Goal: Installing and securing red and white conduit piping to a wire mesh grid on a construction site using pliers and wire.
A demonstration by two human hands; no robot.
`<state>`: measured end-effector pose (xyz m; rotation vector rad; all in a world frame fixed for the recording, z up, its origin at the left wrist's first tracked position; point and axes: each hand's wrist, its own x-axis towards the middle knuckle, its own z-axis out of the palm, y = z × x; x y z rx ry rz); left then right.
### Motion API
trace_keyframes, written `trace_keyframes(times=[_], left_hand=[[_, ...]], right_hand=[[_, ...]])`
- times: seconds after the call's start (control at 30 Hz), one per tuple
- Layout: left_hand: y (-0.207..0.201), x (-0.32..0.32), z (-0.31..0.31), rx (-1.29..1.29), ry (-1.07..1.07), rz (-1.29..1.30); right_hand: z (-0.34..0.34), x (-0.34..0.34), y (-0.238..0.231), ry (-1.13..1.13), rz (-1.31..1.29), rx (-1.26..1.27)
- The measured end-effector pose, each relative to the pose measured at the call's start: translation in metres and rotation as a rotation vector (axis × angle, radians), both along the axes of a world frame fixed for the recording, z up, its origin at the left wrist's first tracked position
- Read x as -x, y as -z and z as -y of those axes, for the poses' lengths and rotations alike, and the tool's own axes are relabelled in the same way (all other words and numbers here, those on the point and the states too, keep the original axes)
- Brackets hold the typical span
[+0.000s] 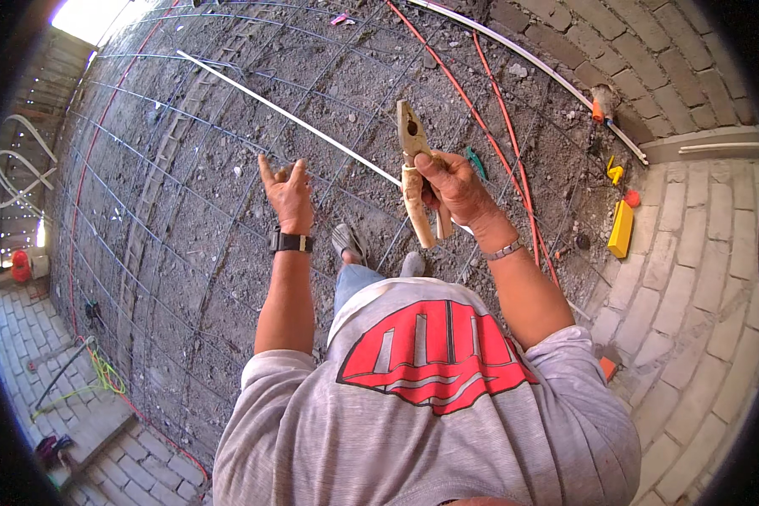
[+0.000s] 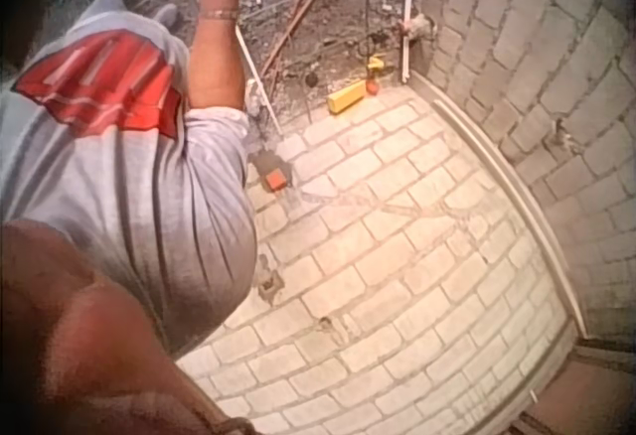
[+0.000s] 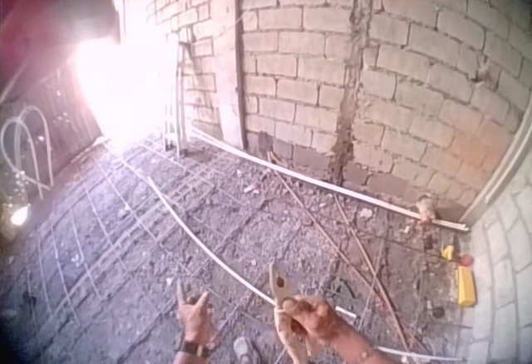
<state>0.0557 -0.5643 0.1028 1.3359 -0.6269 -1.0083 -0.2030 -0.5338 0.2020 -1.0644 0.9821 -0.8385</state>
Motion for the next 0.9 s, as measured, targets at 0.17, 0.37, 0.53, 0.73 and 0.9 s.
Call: trace_keyframes(times=[0.17, 0.37, 0.53, 0.73, 0.9], left_hand=[[-0.005, -0.002, -0.002, -0.021, 0.178, -0.001], [-0.011, 0.036, -0.022, 0.201, 0.275, -0.515], [-0.028, 0.025, -0.036, 0.261, 0.394, -0.773], [-0.034, 0.018, -0.034, 0.259, 0.474, -0.800], [-0.030, 0.012, -0.023, 0.237, 0.518, -0.782]], right_hand=[[0.006, -0.028, -0.004, -0.037, 0.080, 0.001], [0.020, -0.114, -0.020, 0.089, 0.464, -0.223], [0.016, -0.147, -0.022, 0.096, 0.539, -0.390], [0.005, -0.151, -0.011, 0.113, 0.502, -0.282], [0.006, -0.143, 0.005, 0.086, 0.634, -0.386]])
